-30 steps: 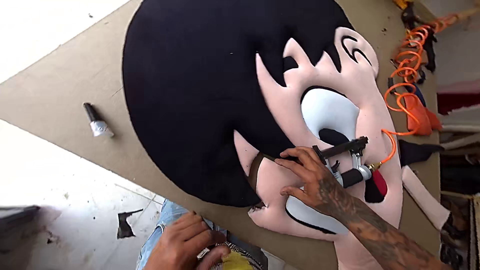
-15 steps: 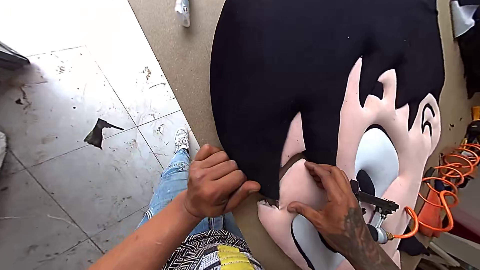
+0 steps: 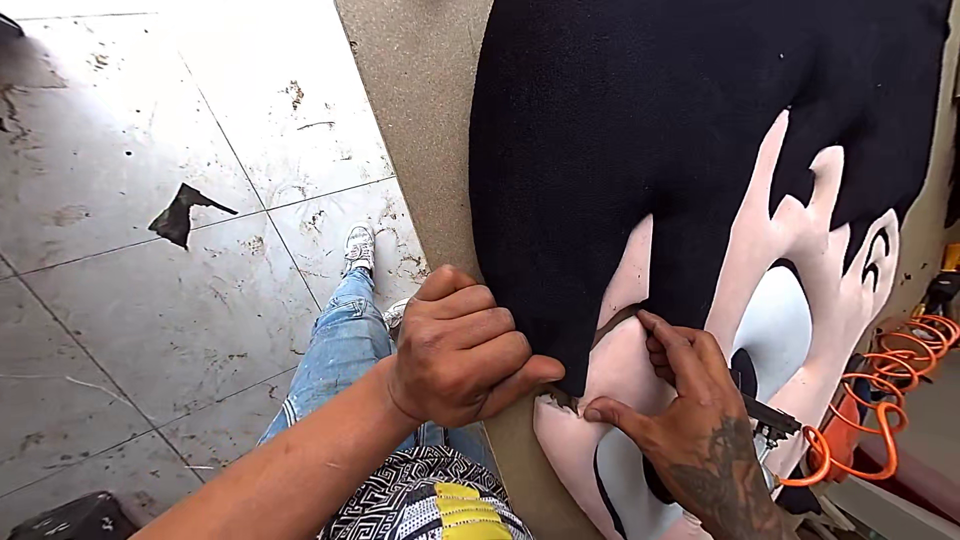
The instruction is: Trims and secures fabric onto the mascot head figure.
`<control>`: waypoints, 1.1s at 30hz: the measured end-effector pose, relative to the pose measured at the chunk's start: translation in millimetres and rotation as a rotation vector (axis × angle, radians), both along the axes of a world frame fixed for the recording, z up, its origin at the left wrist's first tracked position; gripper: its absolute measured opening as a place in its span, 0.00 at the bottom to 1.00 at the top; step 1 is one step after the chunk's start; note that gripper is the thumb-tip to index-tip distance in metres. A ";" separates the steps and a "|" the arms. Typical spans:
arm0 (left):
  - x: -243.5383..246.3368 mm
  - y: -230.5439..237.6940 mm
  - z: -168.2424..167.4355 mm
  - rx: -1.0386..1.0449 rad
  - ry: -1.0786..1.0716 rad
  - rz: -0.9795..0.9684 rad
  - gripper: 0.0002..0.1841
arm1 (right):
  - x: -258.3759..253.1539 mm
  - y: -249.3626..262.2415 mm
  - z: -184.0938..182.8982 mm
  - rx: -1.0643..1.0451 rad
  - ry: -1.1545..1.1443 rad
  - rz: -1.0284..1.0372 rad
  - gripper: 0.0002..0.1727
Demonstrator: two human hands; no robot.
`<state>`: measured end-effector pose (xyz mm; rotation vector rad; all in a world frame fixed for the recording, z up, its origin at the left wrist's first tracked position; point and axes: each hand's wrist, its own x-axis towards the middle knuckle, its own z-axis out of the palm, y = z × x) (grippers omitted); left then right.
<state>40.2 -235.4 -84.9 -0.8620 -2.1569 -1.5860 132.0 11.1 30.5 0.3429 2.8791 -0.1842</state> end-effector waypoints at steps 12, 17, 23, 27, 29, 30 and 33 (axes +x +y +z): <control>0.2 2.7 -1.0 0.054 -0.010 0.012 0.24 | -7.4 -7.0 4.2 0.054 -0.045 0.004 0.67; 0.7 3.9 -1.2 0.068 -0.009 0.021 0.24 | -9.4 -10.4 6.9 0.068 -0.077 0.004 0.66; 0.3 3.4 -1.0 0.085 -0.009 0.010 0.23 | -11.1 -17.2 10.5 0.082 -0.125 -0.046 0.67; -0.3 3.2 -1.1 0.089 -0.005 0.010 0.22 | -12.0 -19.8 11.3 0.084 -0.133 -0.064 0.68; -0.5 3.3 -1.2 0.090 -0.001 0.013 0.22 | -12.1 -20.8 11.5 0.087 -0.137 -0.073 0.67; -0.7 3.2 -1.3 0.090 0.001 0.014 0.22 | -11.8 -22.1 11.4 0.088 -0.139 -0.085 0.67; -1.3 3.2 -1.5 0.089 0.004 0.016 0.22 | -11.2 -27.7 11.4 0.087 -0.145 -0.125 0.67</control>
